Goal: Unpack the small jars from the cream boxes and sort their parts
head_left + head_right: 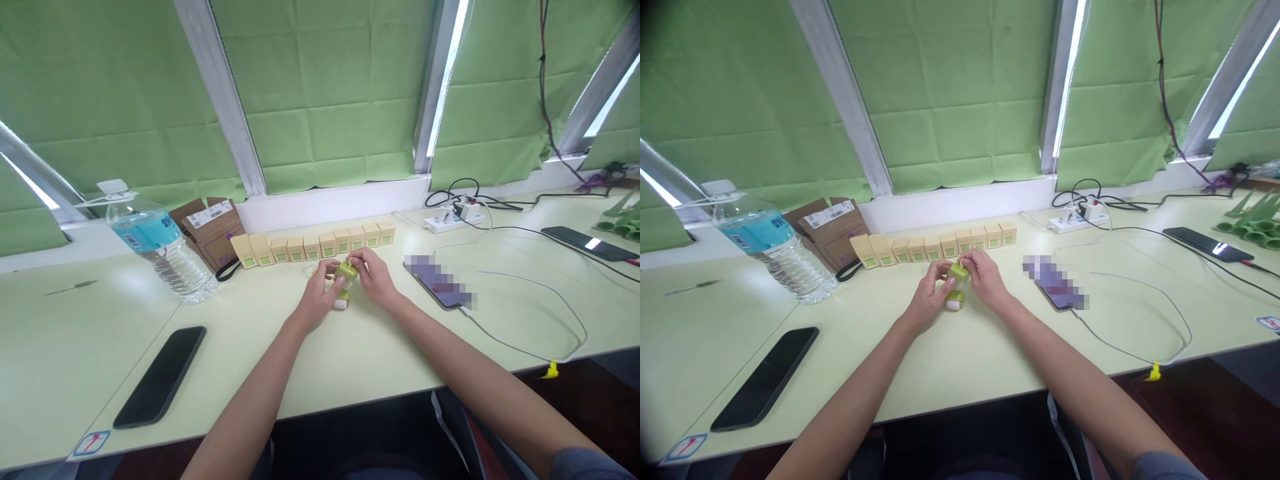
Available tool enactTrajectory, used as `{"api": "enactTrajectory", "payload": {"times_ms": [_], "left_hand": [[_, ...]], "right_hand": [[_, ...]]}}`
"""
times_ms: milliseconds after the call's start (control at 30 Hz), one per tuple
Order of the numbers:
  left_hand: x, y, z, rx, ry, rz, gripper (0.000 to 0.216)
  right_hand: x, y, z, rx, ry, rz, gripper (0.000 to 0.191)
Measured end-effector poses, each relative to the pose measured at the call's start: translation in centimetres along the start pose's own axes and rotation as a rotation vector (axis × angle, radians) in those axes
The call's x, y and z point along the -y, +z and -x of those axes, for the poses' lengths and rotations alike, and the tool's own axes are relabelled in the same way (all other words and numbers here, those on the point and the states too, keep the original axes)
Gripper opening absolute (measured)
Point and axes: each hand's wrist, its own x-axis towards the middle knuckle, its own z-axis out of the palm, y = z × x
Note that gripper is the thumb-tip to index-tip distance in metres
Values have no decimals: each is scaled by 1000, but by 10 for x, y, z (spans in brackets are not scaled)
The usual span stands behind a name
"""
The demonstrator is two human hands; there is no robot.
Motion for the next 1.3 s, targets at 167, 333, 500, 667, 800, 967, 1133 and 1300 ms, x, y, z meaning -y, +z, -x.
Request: {"api": "enactTrajectory", "payload": {"times_ms": [167, 333, 500, 667, 800, 967, 1133, 1300], "left_hand": [[0, 0, -1, -65, 28, -56, 49], [0, 0, -2, -120, 92, -167, 46], [4, 1, -4, -216, 109, -202, 42], [7, 0, -7, -306, 69, -190, 42], [9, -1, -9, -339, -16, -91, 46], [15, -1, -11, -348, -92, 39, 53], [19, 2, -14, -337, -143, 136, 54], [20, 5, -14, -327, -172, 220, 57]], "right_hand": [[-2, 0, 0, 11, 36, -12, 28], [0, 0, 0, 43, 37, -44, 29], [2, 0, 1, 61, 117, -82, 28], [2, -1, 3, 94, 116, -109, 21], [3, -1, 5, 180, 66, -109, 35], [3, 2, 7, 259, 54, -127, 52], [-1, 4, 6, 294, 75, -134, 65], [-2, 3, 5, 270, 58, -108, 64]]}}
